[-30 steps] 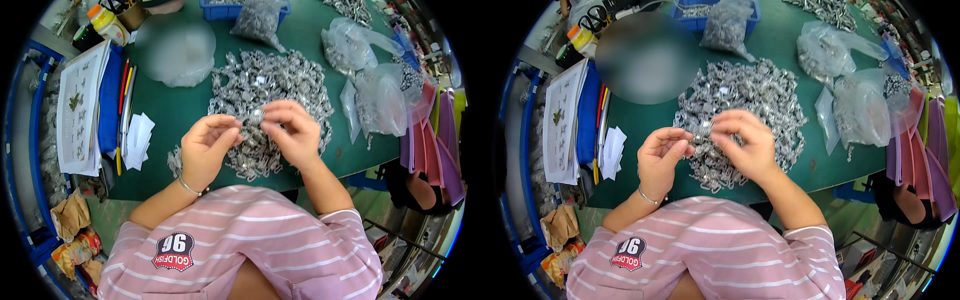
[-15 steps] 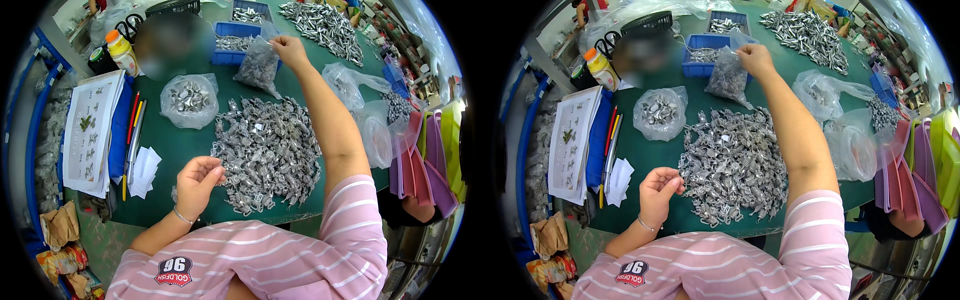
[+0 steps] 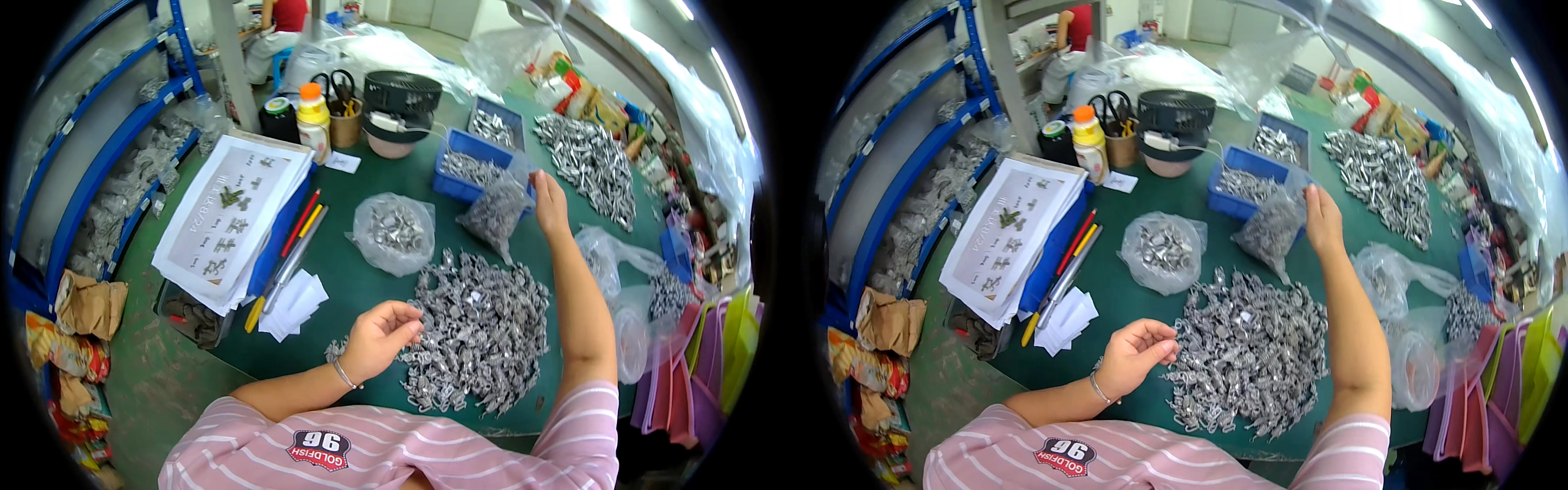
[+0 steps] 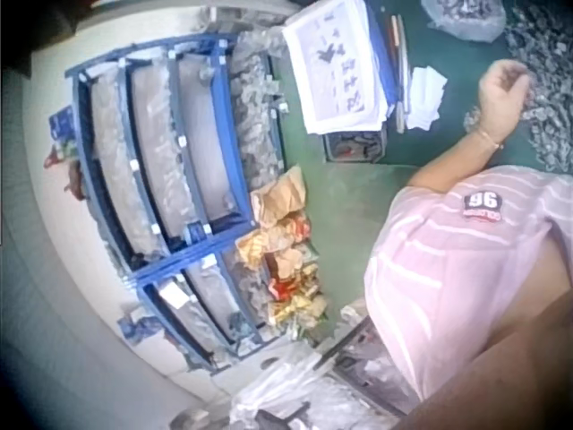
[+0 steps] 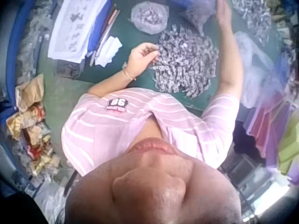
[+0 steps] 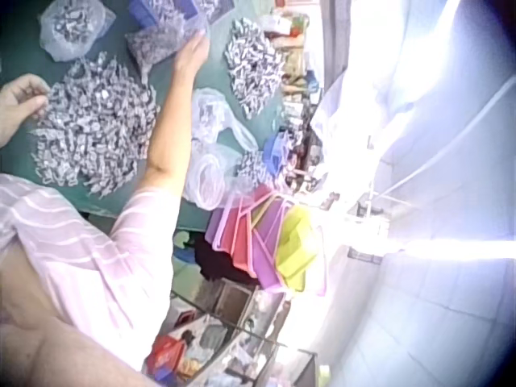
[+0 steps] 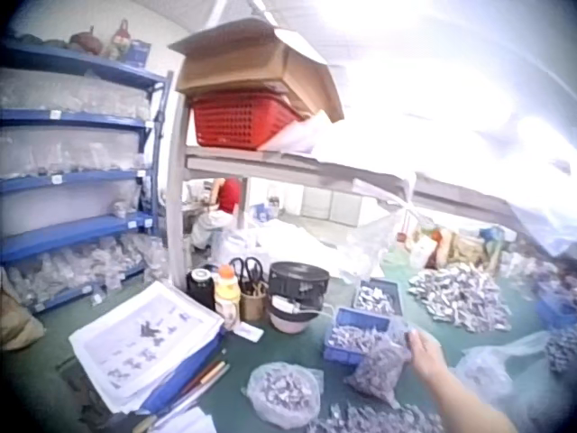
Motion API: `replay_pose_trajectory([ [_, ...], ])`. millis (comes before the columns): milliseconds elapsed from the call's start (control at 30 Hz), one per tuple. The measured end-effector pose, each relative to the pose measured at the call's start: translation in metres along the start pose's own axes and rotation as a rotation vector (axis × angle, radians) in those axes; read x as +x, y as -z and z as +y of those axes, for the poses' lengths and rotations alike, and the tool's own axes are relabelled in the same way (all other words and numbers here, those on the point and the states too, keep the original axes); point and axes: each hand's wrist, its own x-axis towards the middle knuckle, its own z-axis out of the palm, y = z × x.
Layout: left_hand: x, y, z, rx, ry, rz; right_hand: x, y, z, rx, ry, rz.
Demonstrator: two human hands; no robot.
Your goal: The person sits at a green workbench and repeatedly picks up small silver metal components from a large pile. They interlock the components by hand, forming short chains, and then place the assembled pieces into a clear plastic bag. The process is repetitive, involving picking, linking, and bagging the metal parts.
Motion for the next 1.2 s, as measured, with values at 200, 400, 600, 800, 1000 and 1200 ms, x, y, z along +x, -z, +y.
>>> replay_pose_trajectory([
  [200, 0.002, 0.008, 0.014, 0.029, -0.036, 0.038, 0.000, -0.008, -0.075, -0.066, 0.181, 0.061],
  [400, -0.002, 0.013, 0.022, 0.063, -0.060, 0.072, -0.011, -0.019, -0.131, -0.147, 0.355, -0.087],
  [600, -0.010, 0.030, 0.027, 0.118, -0.068, 0.144, -0.041, -0.015, -0.164, -0.382, 0.443, -0.563],
  [800, -0.010, 0.042, 0.022, 0.105, -0.065, 0.163, -0.050, -0.005, -0.163, -0.648, 0.524, -0.760],
  [1000, -0.001, 0.045, 0.015, 0.125, -0.089, 0.176, -0.005, -0.006, -0.165, -0.741, 0.445, -0.646],
  [1200, 0.019, 0.055, -0.007, 0.172, -0.227, 0.185, 0.040, -0.022, -0.176, -0.955, 0.427, -0.513],
])
